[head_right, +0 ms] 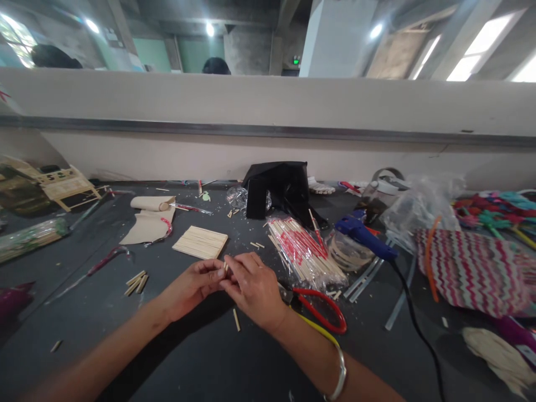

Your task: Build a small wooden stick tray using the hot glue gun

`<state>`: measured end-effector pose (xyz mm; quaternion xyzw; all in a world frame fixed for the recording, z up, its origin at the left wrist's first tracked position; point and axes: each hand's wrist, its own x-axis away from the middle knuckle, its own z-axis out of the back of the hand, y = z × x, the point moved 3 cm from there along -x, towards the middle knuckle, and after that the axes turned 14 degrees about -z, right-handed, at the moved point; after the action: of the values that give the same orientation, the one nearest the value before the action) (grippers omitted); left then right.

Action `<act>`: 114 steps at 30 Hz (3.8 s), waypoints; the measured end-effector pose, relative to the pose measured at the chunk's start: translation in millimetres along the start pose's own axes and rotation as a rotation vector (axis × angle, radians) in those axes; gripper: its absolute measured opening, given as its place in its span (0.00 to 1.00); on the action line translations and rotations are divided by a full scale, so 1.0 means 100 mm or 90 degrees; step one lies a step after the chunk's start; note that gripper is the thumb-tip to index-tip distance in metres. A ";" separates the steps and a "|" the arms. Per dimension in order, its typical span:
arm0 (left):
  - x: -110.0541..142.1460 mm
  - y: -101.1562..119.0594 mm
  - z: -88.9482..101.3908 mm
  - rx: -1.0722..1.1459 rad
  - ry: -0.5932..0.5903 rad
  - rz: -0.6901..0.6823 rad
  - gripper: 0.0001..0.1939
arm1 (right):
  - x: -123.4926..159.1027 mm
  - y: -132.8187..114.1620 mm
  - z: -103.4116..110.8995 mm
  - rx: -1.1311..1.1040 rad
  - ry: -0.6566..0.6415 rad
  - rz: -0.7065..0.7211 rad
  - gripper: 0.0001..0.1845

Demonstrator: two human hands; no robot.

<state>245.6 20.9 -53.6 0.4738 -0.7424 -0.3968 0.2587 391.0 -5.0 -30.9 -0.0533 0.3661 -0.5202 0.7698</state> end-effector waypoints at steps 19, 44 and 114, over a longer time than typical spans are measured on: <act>0.02 0.06 0.04 -0.068 0.025 0.032 0.09 | -0.05 0.05 -0.01 -0.051 -0.033 0.064 0.21; 0.05 -0.02 -0.02 0.060 -0.039 0.053 0.07 | -0.09 0.04 0.05 -0.187 0.008 0.054 0.21; 0.07 -0.12 -0.07 0.107 -0.029 0.022 0.09 | -0.07 0.08 -0.04 -0.259 -0.057 -0.008 0.20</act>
<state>254.3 9.0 -60.0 0.4717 -0.7869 -0.3395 0.2076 393.2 5.5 -33.3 -0.2327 0.4287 -0.4373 0.7555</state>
